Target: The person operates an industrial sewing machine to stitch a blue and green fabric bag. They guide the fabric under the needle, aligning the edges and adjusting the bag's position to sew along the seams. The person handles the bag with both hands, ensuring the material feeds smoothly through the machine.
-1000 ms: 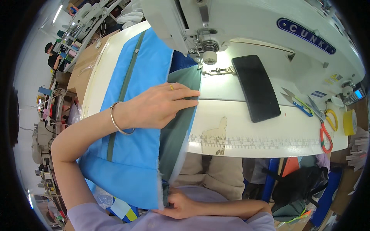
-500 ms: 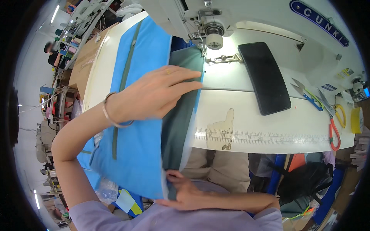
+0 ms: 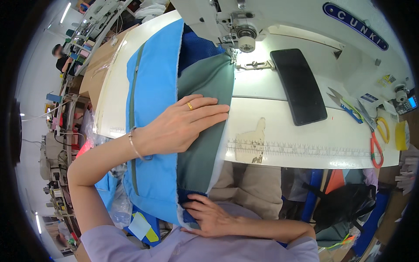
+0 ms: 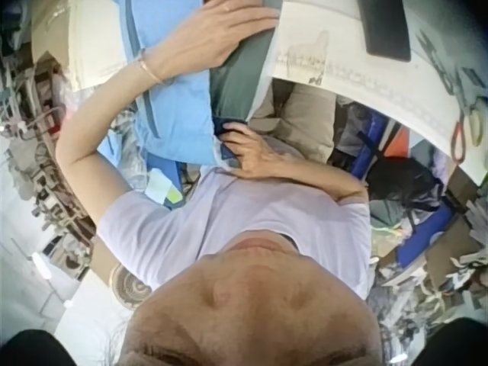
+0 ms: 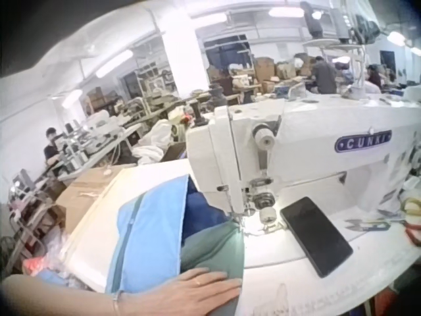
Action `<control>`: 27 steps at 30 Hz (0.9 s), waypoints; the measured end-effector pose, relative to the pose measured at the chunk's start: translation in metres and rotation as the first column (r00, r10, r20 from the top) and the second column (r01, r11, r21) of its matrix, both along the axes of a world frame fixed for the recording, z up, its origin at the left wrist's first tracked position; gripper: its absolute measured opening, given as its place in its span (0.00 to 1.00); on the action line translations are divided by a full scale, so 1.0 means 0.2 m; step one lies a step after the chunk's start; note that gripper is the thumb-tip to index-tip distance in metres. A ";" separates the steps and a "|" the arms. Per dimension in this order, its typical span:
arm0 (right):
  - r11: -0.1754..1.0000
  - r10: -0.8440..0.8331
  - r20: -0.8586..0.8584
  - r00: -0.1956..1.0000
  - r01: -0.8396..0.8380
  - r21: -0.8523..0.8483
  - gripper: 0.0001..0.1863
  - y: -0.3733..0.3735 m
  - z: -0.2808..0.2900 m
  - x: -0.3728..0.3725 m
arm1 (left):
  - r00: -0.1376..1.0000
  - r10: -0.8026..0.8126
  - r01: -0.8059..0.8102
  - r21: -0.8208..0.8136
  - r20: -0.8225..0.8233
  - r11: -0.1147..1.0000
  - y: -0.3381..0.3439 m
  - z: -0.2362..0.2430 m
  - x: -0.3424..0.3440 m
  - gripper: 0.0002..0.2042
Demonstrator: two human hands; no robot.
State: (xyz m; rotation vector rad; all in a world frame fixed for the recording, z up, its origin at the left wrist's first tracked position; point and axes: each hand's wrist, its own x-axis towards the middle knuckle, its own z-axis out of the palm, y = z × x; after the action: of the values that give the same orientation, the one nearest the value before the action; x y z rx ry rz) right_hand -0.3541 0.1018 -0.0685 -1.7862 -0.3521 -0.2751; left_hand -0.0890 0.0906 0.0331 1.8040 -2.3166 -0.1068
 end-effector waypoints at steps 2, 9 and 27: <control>1.000 0.005 -0.019 1.000 -0.005 0.012 0.26 0.00 0.01 -0.01 | 1.000 -0.003 0.003 -0.006 -0.006 1.000 0.00 0.00 0.00 0.31; 0.995 0.029 -0.013 0.999 -0.028 0.091 0.27 -0.05 0.04 0.02 | 0.999 -0.023 0.023 0.002 -0.036 1.000 -0.05 0.00 0.03 0.27; 0.625 0.204 -0.435 0.877 0.225 0.748 0.34 -0.40 0.29 0.28 | 0.999 -0.036 0.036 -0.004 0.004 0.999 -0.36 0.11 0.30 0.19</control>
State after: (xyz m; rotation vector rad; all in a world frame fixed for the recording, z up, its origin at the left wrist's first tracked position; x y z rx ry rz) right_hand -0.2979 0.0222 -0.0095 -0.9063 0.1541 0.0391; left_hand -0.0282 0.0183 0.0550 1.7630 -2.3509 -0.1044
